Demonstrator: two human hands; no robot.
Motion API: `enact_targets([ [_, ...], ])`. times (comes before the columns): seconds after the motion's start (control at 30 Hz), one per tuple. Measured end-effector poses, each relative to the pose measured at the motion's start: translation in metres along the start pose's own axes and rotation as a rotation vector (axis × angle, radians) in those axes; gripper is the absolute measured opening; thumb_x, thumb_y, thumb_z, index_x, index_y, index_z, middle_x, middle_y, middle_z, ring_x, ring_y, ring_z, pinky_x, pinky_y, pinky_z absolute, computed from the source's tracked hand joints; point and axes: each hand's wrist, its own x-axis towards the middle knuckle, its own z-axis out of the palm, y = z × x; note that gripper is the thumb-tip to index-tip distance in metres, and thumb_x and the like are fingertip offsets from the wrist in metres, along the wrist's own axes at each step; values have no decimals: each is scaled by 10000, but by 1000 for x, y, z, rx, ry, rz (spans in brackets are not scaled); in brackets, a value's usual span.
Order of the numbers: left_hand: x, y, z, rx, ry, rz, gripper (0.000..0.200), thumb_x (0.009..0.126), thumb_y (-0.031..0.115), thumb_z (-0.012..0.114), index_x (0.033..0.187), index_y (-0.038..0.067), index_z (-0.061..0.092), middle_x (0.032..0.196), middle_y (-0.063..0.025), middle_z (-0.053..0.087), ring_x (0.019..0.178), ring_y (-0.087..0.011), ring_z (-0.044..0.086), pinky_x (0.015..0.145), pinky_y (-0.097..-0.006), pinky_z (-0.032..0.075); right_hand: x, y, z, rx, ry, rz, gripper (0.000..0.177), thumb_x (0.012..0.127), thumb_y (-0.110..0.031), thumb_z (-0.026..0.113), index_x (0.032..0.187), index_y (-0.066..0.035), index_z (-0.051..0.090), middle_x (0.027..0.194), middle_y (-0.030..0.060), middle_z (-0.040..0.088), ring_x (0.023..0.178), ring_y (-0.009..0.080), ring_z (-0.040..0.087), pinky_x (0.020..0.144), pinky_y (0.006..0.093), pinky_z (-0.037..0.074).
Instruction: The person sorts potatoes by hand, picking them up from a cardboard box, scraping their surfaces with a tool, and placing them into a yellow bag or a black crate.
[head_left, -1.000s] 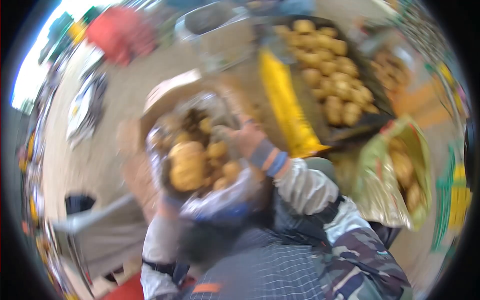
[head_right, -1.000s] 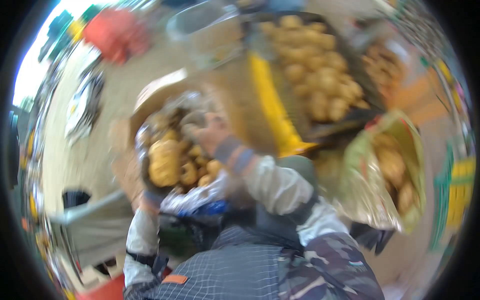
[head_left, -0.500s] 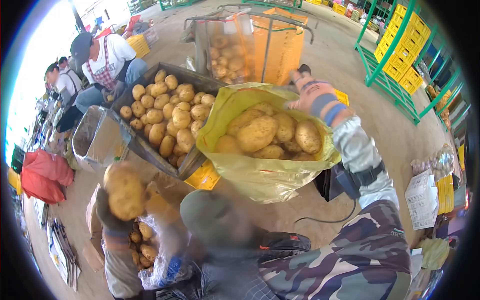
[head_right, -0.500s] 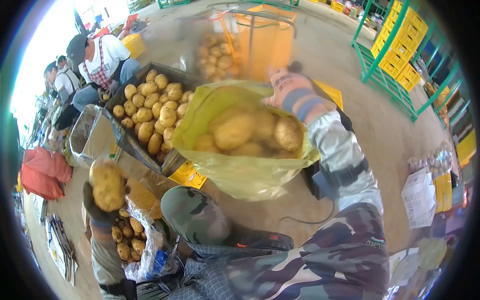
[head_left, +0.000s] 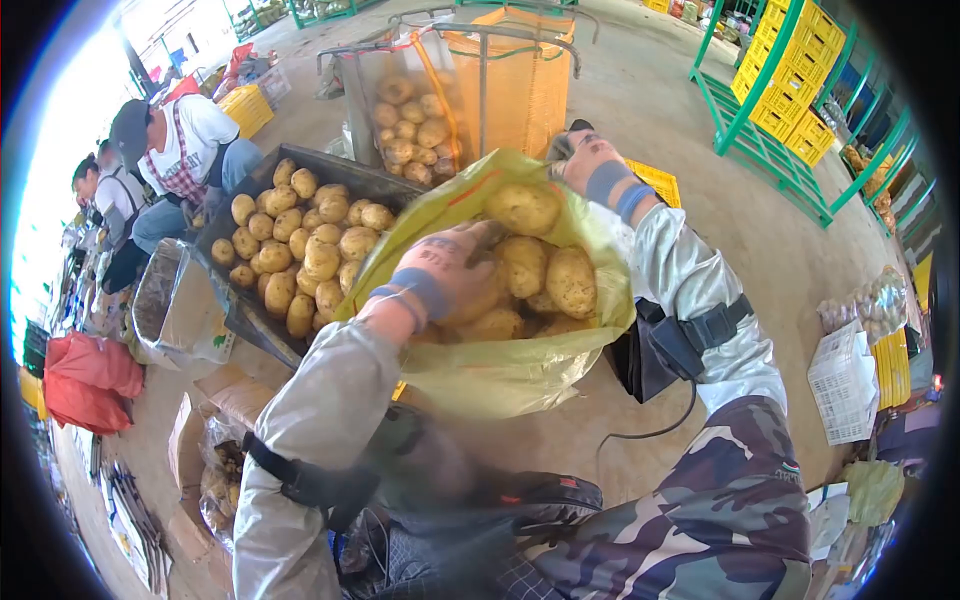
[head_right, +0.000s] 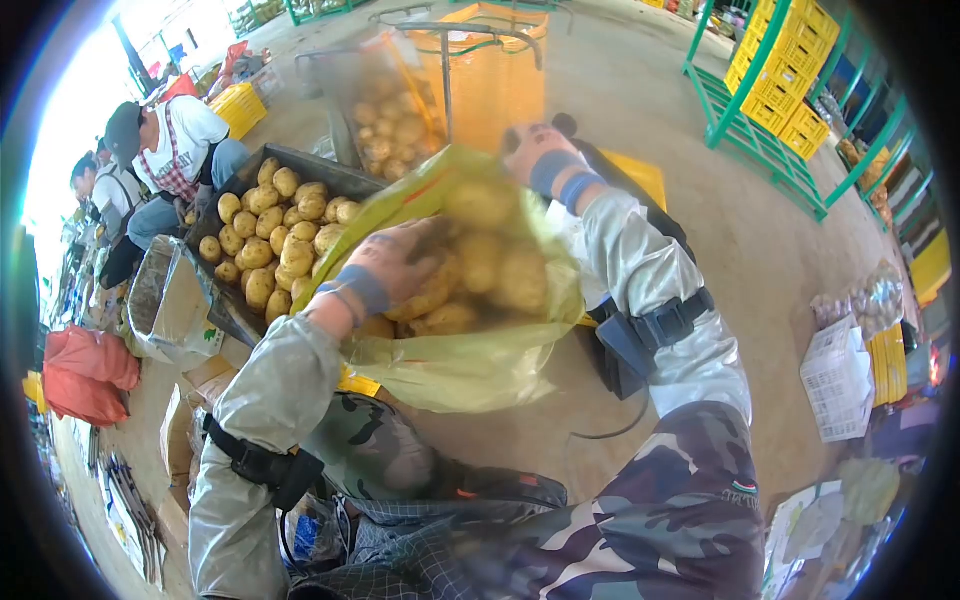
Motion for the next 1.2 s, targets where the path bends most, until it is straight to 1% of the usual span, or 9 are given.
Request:
enact_targets([
  [0.13,-62,-28,-48,-117,193,101,385,921,125,614,1296,36,626,1239,-149,669,1141,-289,631,1006,-370,481,3,1,17,-79,-65,-75,483,852,-360,634,1271,-118,638,1273,193,640,1199,360,601,1040,434,470],
  [0.27,-199,-54,-123,-301,394,-281,326,969,121,605,1277,24,641,1153,-65,694,1049,-143,630,930,-277,492,-24,-40,1,-299,-111,-134,534,898,-482,617,1309,-141,615,1245,191,644,1172,358,610,1024,464,474],
  [0.37,-331,-108,-148,-434,685,-606,316,991,182,642,1246,-5,648,1153,-64,700,1013,-139,638,881,-285,515,-15,-27,13,-228,57,-489,360,999,-226,548,1314,-58,596,1233,200,649,1116,345,634,1003,403,491],
  [0.53,-567,-156,-108,-96,748,-971,283,991,194,655,1188,-9,661,1072,-46,718,930,-133,653,830,-262,529,-61,-169,16,270,-101,-648,368,1012,-190,563,1351,-48,579,1142,98,665,1069,214,627,973,326,484],
  [0.67,-668,-150,-60,-192,697,-1212,304,965,202,676,1201,11,664,1087,-111,720,990,-196,660,899,-321,512,-136,-327,47,617,-633,-675,337,1006,-150,556,1323,-45,600,1154,69,655,1028,171,619,912,323,494],
  [0.8,-705,-141,-19,-503,832,-1361,335,954,203,684,1229,14,654,1117,-170,713,1022,-271,670,942,-352,507,-192,-410,177,206,-202,-1622,350,1016,-100,448,1306,49,575,1320,231,599,1138,398,609,983,465,490],
  [0.93,-712,-126,-16,-87,471,-1500,356,922,177,721,1225,6,649,1143,-162,720,1052,-248,682,921,-340,525,-292,-509,273,243,-925,-851,481,1013,-248,512,1420,7,481,1309,262,591,1138,381,616,1007,426,480],
  [1.07,-717,-132,-22,-19,397,-1523,491,855,201,757,1289,29,607,1225,-196,671,1098,-317,669,949,-386,527,-323,-510,313,77,-808,-1204,472,995,-252,548,1403,-18,499,1203,256,638,1106,385,636,963,447,506],
  [1.2,-692,-151,-18,218,114,-1558,685,807,297,774,1386,32,522,1338,-204,594,1184,-345,621,983,-431,510,-312,-532,313,201,-846,-1129,464,981,-248,572,1381,-20,511,1177,223,657,1098,364,636,951,443,509],
])
